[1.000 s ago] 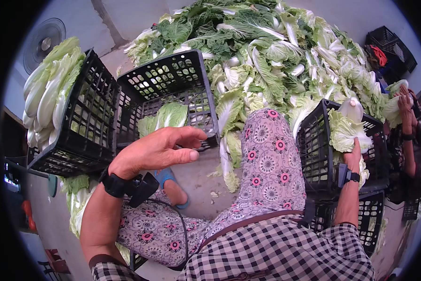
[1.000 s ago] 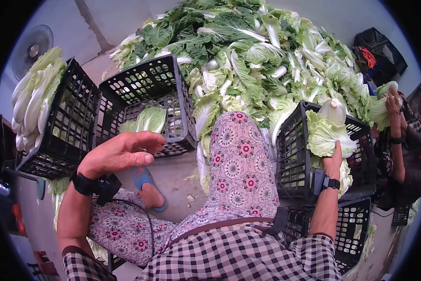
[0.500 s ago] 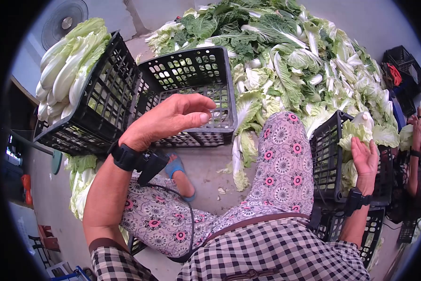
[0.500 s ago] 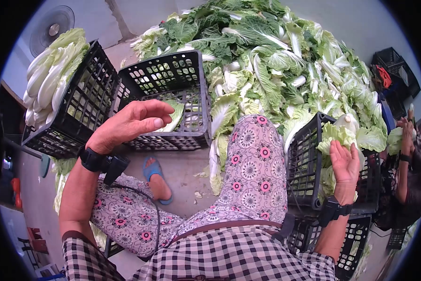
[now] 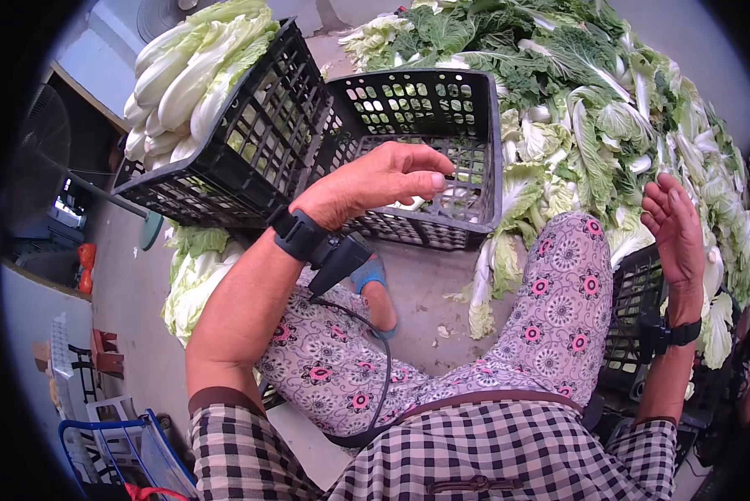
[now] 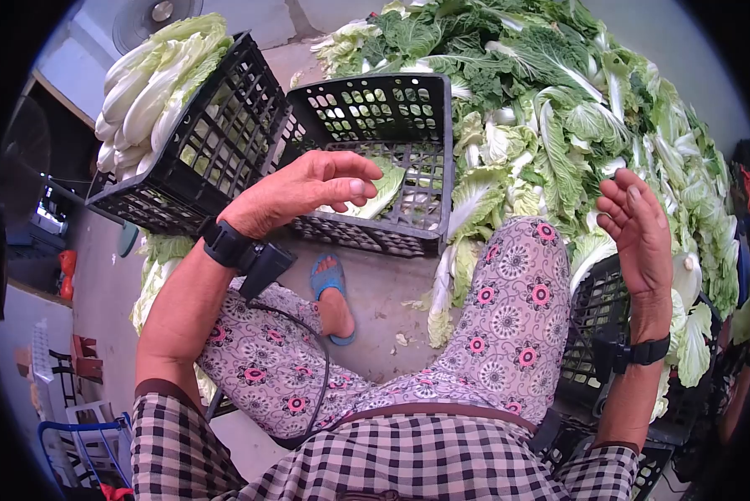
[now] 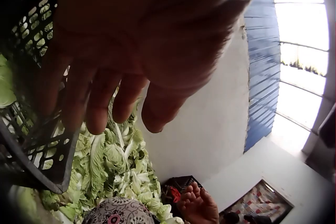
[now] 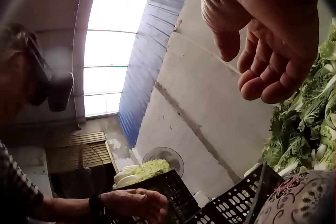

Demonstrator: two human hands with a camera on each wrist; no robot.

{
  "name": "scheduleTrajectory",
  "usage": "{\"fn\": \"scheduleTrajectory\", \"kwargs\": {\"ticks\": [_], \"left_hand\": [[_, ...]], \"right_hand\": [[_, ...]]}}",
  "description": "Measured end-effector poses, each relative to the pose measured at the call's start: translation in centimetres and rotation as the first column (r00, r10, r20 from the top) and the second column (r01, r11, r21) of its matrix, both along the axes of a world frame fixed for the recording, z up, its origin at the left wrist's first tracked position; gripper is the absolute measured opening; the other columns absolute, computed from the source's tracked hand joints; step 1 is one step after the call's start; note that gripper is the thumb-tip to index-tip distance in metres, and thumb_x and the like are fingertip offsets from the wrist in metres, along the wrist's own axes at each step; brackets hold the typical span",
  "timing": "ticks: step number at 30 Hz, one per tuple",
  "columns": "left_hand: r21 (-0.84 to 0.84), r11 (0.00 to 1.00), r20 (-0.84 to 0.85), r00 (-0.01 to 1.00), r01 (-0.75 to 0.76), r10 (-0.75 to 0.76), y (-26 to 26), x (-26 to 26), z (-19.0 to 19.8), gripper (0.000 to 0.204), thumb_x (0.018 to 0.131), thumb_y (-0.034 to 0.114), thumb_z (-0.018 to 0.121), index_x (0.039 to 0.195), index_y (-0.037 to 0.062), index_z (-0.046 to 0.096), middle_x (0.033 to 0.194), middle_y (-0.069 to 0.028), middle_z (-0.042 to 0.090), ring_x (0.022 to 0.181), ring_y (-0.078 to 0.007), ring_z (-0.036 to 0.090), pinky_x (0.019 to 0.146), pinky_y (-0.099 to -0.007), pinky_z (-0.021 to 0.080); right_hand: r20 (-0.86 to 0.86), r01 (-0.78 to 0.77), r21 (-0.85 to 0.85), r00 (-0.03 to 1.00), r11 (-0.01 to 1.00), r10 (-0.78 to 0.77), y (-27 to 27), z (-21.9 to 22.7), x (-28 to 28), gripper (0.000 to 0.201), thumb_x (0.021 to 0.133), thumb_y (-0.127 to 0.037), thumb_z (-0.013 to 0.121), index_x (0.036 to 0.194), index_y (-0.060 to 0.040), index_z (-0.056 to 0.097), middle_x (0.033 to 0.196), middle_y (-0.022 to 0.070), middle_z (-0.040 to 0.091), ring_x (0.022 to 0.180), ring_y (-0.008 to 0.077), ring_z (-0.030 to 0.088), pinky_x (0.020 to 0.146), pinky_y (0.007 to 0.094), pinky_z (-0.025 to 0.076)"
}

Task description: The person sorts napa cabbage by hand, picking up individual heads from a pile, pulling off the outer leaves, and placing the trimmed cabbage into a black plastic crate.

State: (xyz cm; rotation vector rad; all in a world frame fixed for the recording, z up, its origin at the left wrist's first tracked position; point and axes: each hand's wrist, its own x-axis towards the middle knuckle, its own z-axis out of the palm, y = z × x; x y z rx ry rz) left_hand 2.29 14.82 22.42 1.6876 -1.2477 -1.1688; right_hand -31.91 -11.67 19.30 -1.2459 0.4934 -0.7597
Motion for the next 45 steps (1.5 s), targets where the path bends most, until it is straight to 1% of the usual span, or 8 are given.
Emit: {"fn": "scheduleTrajectory", "kwargs": {"ticks": [9, 12, 16, 21, 26, 31, 38, 45], "left_hand": [[0.145, 0.982, 0.068, 0.992, -0.119, 0.110, -1.7, 1.7, -2.1, 0.053, 0.085, 0.041, 0.061, 0.120, 0.0020, 0.053, 0.104, -0.0048, 0.061, 0.092, -0.0117, 0.057, 0.078, -0.0266, 0.046], [0.168, 0.976, 0.072, 0.990, -0.135, 0.125, -3.0, 2.4, -3.0, 0.054, 0.084, 0.041, 0.061, 0.121, 0.0014, 0.053, 0.104, -0.0060, 0.061, 0.093, -0.0125, 0.057, 0.078, -0.0278, 0.046], [0.119, 0.993, 0.364, 0.931, -0.015, -0.029, -4.5, 4.8, -3.0, 0.051, 0.086, 0.035, 0.059, 0.119, -0.0037, 0.053, 0.109, -0.0110, 0.061, 0.101, -0.0194, 0.057, 0.089, -0.0337, 0.045], [0.192, 0.979, 0.482, 0.875, -0.068, -0.034, -3.0, 8.9, -4.1, 0.044, 0.088, 0.026, 0.057, 0.117, -0.0059, 0.053, 0.111, -0.0141, 0.060, 0.102, -0.0202, 0.057, 0.092, -0.0330, 0.044], [0.271, 0.956, 0.504, 0.862, -0.108, -0.046, -1.7, 10.6, -6.0, 0.041, 0.087, 0.023, 0.060, 0.117, -0.0041, 0.054, 0.107, -0.0157, 0.063, 0.101, -0.0220, 0.059, 0.088, -0.0328, 0.047], [0.344, 0.925, 0.531, 0.846, -0.160, -0.051, -2.2, 11.7, -6.5, 0.043, 0.087, 0.024, 0.060, 0.118, -0.0041, 0.053, 0.107, -0.0174, 0.064, 0.099, -0.0228, 0.061, 0.087, -0.0326, 0.047], [0.143, 0.953, 0.220, 0.947, -0.268, 0.233, -8.0, 13.7, -9.0, 0.051, 0.085, 0.040, 0.062, 0.119, 0.0026, 0.056, 0.101, -0.0044, 0.061, 0.090, -0.0120, 0.055, 0.071, -0.0275, 0.045], [0.279, 0.952, 0.446, 0.895, -0.129, -0.010, -12.5, 15.4, -15.5, 0.038, 0.088, 0.027, 0.061, 0.116, 0.0018, 0.057, 0.101, -0.0077, 0.065, 0.093, -0.0164, 0.059, 0.082, -0.0313, 0.047]], "right_hand": [[0.101, -0.255, 0.159, 0.965, 0.954, 0.241, 0.8, 0.5, 5.6, 0.036, 0.093, -0.022, 0.053, 0.122, -0.0005, 0.049, 0.103, 0.0113, 0.064, 0.089, 0.0158, 0.063, 0.077, 0.0294, 0.054], [0.107, -0.291, 0.047, 0.953, 0.956, 0.285, -1.6, 1.9, 8.5, 0.036, 0.093, -0.023, 0.053, 0.122, -0.0011, 0.050, 0.104, 0.0104, 0.064, 0.089, 0.0152, 0.063, 0.078, 0.0283, 0.053], [-0.056, -0.154, -0.309, 0.988, 0.939, 0.143, -3.5, 4.0, 13.3, 0.036, 0.092, -0.027, 0.055, 0.118, -0.0021, 0.054, 0.102, 0.0082, 0.065, 0.087, 0.0107, 0.062, 0.076, 0.0247, 0.050], [-0.322, -0.252, -0.696, 0.946, 0.672, 0.021, -3.1, 1.4, 19.1, 0.030, 0.089, -0.020, 0.058, 0.115, -0.0044, 0.058, 0.103, 0.0117, 0.064, 0.093, 0.0179, 0.062, 0.083, 0.0315, 0.050], [-0.460, -0.515, -0.743, 0.857, 0.426, 0.234, -1.5, -1.7, 22.9, 0.029, 0.084, -0.014, 0.058, 0.109, 0.0007, 0.058, 0.093, 0.0175, 0.066, 0.090, 0.0290, 0.064, 0.082, 0.0371, 0.051], [-0.566, -0.604, -0.766, 0.796, 0.222, 0.213, -2.8, -3.2, 27.3, 0.031, 0.079, -0.016, 0.060, 0.106, -0.0006, 0.059, 0.088, 0.0172, 0.065, 0.082, 0.0348, 0.062, 0.073, 0.0421, 0.048], [-0.402, -0.575, -0.688, 0.810, 0.444, 0.426, -0.4, -4.4, 31.3, 0.035, 0.080, -0.020, 0.060, 0.108, 0.0025, 0.059, 0.094, 0.0196, 0.066, 0.089, 0.0305, 0.064, 0.079, 0.0383, 0.050], [-0.314, -0.509, -0.634, 0.857, 0.582, 0.408, -1.2, -6.4, 30.8, 0.032, 0.082, -0.018, 0.059, 0.107, 0.0034, 0.059, 0.096, 0.0199, 0.066, 0.091, 0.0297, 0.064, 0.081, 0.0365, 0.050]]}}
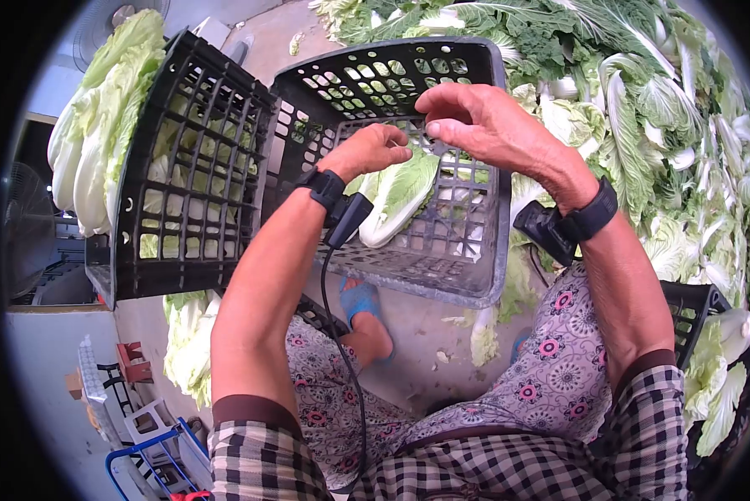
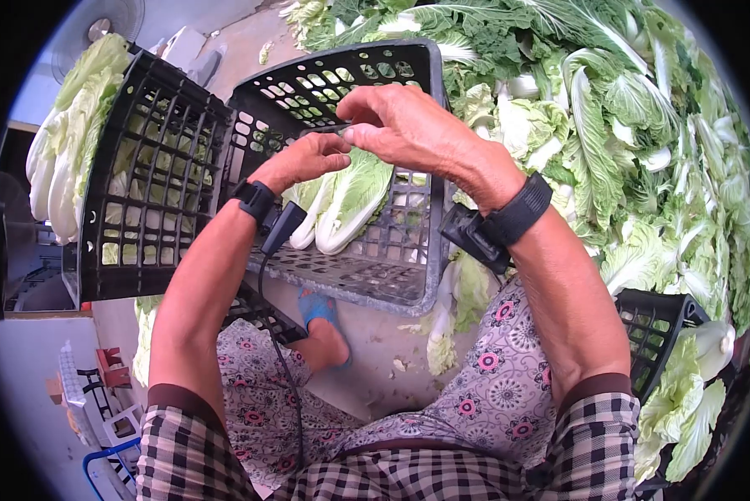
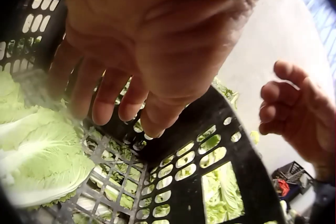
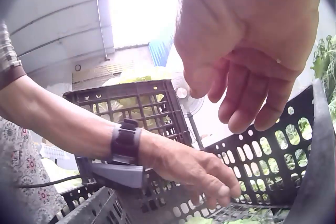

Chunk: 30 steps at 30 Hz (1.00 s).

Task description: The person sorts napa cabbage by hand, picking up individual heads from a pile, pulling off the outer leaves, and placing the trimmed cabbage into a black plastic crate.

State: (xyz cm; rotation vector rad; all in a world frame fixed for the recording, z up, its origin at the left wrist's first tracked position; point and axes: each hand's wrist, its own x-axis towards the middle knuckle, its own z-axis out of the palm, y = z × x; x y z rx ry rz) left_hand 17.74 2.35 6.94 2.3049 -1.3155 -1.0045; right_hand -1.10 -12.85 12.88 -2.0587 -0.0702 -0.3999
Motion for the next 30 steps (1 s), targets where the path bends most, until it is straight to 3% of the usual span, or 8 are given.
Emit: {"fn": "scheduleTrajectory", "kwargs": {"ticks": [2, 11, 14, 15, 18, 21, 28, 30], "left_hand": [[-0.026, 0.997, 0.045, 0.997, 0.071, -0.070, -1.0, 0.7, -2.5, 0.041, 0.080, 0.033, 0.067, 0.109, 0.0048, 0.063, 0.100, -0.0180, 0.065, 0.095, -0.0275, 0.062, 0.084, -0.0349, 0.047], [0.148, 0.980, 0.032, 0.990, 0.134, -0.141, -2.9, 4.7, -11.9, 0.060, 0.077, 0.041, 0.068, 0.119, 0.0008, 0.054, 0.117, -0.0217, 0.058, 0.111, -0.0329, 0.055, 0.094, -0.0392, 0.043], [0.369, 0.928, 0.202, 0.979, -0.045, -0.034, 1.3, 5.2, -11.8, 0.078, 0.066, 0.047, 0.076, 0.117, -0.0070, 0.050, 0.116, -0.0248, 0.058, 0.109, -0.0316, 0.057, 0.092, -0.0373, 0.045], [0.358, 0.934, 0.025, 1.000, -0.024, 0.016, 3.9, 8.2, -16.5, 0.083, 0.065, 0.046, 0.078, 0.119, -0.0091, 0.048, 0.116, -0.0249, 0.058, 0.109, -0.0316, 0.057, 0.092, -0.0367, 0.045], [0.516, 0.800, 0.252, 0.947, -0.308, 0.202, 4.8, 5.5, -14.0, 0.097, 0.059, 0.052, 0.081, 0.123, -0.0114, 0.043, 0.118, -0.0253, 0.056, 0.110, -0.0305, 0.057, 0.092, -0.0362, 0.045], [0.363, 0.831, 0.341, 0.890, -0.422, 0.303, 6.5, 4.2, -17.0, 0.094, 0.057, 0.051, 0.082, 0.120, -0.0092, 0.048, 0.114, -0.0234, 0.060, 0.107, -0.0288, 0.059, 0.090, -0.0358, 0.046], [0.327, 0.857, 0.286, 0.906, -0.399, 0.312, 5.4, 4.9, -14.2, 0.069, 0.056, 0.036, 0.079, 0.110, -0.0019, 0.059, 0.099, -0.0191, 0.066, 0.089, -0.0292, 0.065, 0.082, -0.0336, 0.050], [0.149, 0.890, 0.042, 0.902, -0.431, 0.430, 6.4, 4.9, -13.2, 0.050, 0.066, 0.028, 0.074, 0.105, 0.0004, 0.060, 0.096, -0.0143, 0.067, 0.081, -0.0263, 0.066, 0.074, -0.0333, 0.052]], "right_hand": [[-0.053, -0.012, 0.047, 0.998, 0.999, 0.014, 0.5, 0.0, -0.2, 0.032, 0.083, -0.018, 0.059, 0.107, 0.0034, 0.059, 0.095, 0.0199, 0.066, 0.091, 0.0297, 0.064, 0.081, 0.0362, 0.050], [-0.064, -0.040, 0.004, 0.997, 0.999, 0.040, -0.2, -0.9, -0.5, 0.032, 0.080, -0.017, 0.057, 0.104, 0.0030, 0.059, 0.085, 0.0203, 0.064, 0.082, 0.0346, 0.063, 0.072, 0.0402, 0.049], [-0.055, -0.016, -0.007, 0.998, 1.000, 0.016, -0.5, -0.8, -0.9, 0.031, 0.081, -0.018, 0.056, 0.104, 0.0032, 0.058, 0.081, 0.0205, 0.063, 0.078, 0.0354, 0.062, 0.070, 0.0416, 0.048], [-0.067, -0.016, -0.002, 0.998, 1.000, 0.016, -0.6, -0.7, -1.0, 0.031, 0.081, -0.018, 0.056, 0.103, 0.0032, 0.058, 0.080, 0.0205, 0.063, 0.077, 0.0354, 0.062, 0.069, 0.0418, 0.048], [-0.051, -0.007, -0.019, 0.999, 1.000, 0.007, -1.1, -0.9, -0.7, 0.030, 0.081, -0.018, 0.056, 0.103, 0.0033, 0.058, 0.077, 0.0203, 0.062, 0.074, 0.0361, 0.060, 0.068, 0.0427, 0.047], [-0.060, 0.003, -0.055, 0.998, 0.998, -0.007, -1.4, -0.8, -0.6, 0.030, 0.081, -0.018, 0.057, 0.103, 0.0030, 0.058, 0.077, 0.0202, 0.062, 0.074, 0.0365, 0.060, 0.068, 0.0433, 0.047], [-0.073, -0.013, -0.140, 0.997, 0.990, 0.003, -1.0, -1.5, -0.3, 0.030, 0.081, -0.018, 0.057, 0.105, 0.0014, 0.058, 0.080, 0.0195, 0.062, 0.079, 0.0364, 0.061, 0.071, 0.0442, 0.047], [-0.074, -0.017, -0.183, 0.997, 0.983, 0.003, -0.8, -1.7, -0.4, 0.031, 0.082, -0.018, 0.057, 0.106, 0.0009, 0.058, 0.082, 0.0191, 0.063, 0.082, 0.0363, 0.061, 0.074, 0.0444, 0.047]]}}
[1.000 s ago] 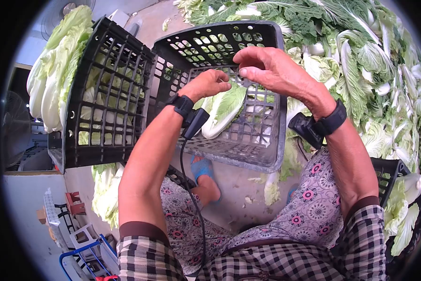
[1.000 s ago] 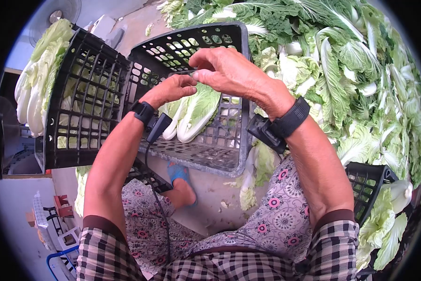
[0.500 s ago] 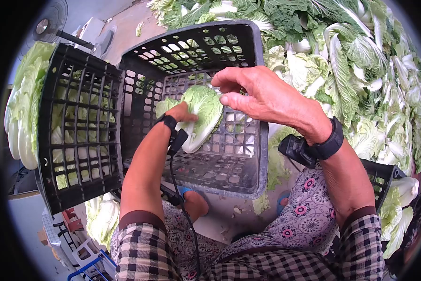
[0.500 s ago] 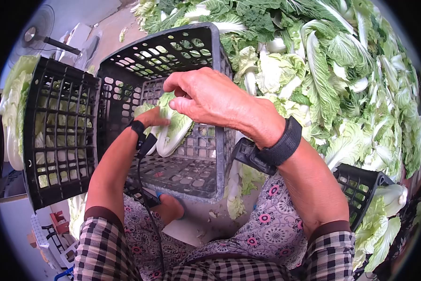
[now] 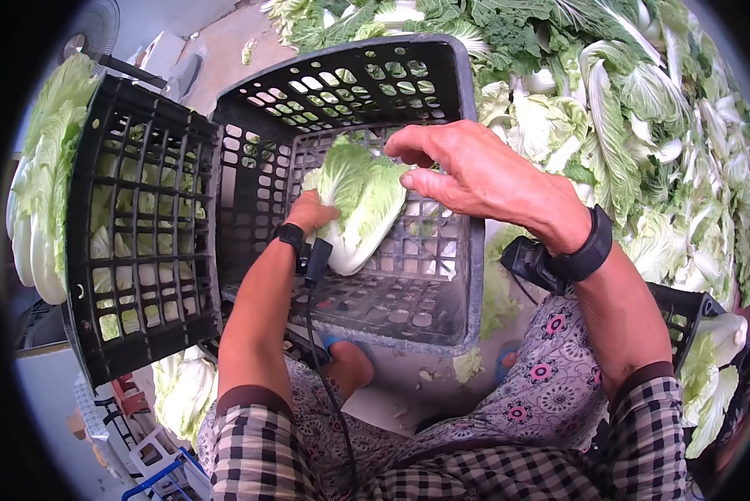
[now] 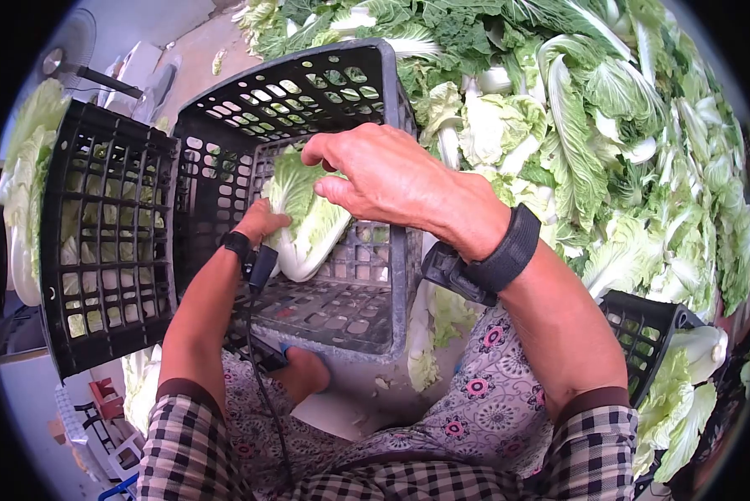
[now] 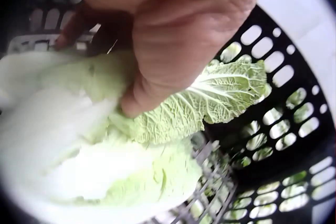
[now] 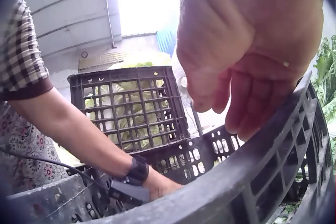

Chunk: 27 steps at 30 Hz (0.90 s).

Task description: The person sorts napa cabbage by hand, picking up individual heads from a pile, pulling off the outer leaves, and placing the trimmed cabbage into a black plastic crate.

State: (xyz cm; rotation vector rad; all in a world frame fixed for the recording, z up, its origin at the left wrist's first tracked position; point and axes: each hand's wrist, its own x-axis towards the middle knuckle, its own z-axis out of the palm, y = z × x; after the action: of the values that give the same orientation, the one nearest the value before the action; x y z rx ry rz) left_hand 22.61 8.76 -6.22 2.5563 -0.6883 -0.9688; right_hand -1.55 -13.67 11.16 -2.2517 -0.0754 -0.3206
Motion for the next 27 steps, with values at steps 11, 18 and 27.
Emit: {"fn": "scheduleTrajectory", "kwargs": {"ticks": [11, 18, 27], "left_hand": [[-0.467, 0.714, -0.738, 0.674, -0.522, 0.010, -1.4, -5.2, 18.8, 0.038, 0.086, 0.019, 0.060, 0.118, 0.0011, 0.052, 0.110, -0.0124, 0.062, 0.096, -0.0232, 0.063, 0.083, -0.0398, 0.054], [-0.326, 0.487, -0.944, 0.307, -0.810, -0.121, 1.2, -13.5, 26.3, 0.047, 0.089, 0.035, 0.060, 0.123, 0.0025, 0.050, 0.121, -0.0146, 0.057, 0.110, -0.0279, 0.056, 0.097, -0.0463, 0.044], [-0.425, 0.487, -0.904, 0.326, -0.763, -0.278, 5.8, -21.4, 29.4, 0.048, 0.089, 0.026, 0.060, 0.130, 0.0049, 0.046, 0.123, -0.0165, 0.056, 0.111, -0.0292, 0.056, 0.097, -0.0474, 0.044]], "right_hand": [[0.083, -0.133, -0.401, 0.980, 0.906, 0.181, 3.0, 1.7, -1.8, 0.104, 0.051, -0.021, 0.085, 0.139, -0.0092, 0.030, 0.127, 0.0186, 0.043, 0.117, 0.0370, 0.042, 0.093, 0.0470, 0.039], [0.355, -0.036, -0.079, 0.933, 0.996, 0.062, 5.3, 7.0, -4.7, 0.064, 0.060, -0.026, 0.079, 0.116, -0.0098, 0.054, 0.099, 0.0117, 0.061, 0.098, 0.0306, 0.056, 0.085, 0.0395, 0.044], [0.260, -0.018, 0.354, 0.962, 0.935, -0.080, 8.2, 12.7, -10.1, 0.063, 0.062, -0.026, 0.081, 0.117, -0.0052, 0.057, 0.101, 0.0094, 0.065, 0.092, 0.0203, 0.062, 0.086, 0.0321, 0.048]]}}
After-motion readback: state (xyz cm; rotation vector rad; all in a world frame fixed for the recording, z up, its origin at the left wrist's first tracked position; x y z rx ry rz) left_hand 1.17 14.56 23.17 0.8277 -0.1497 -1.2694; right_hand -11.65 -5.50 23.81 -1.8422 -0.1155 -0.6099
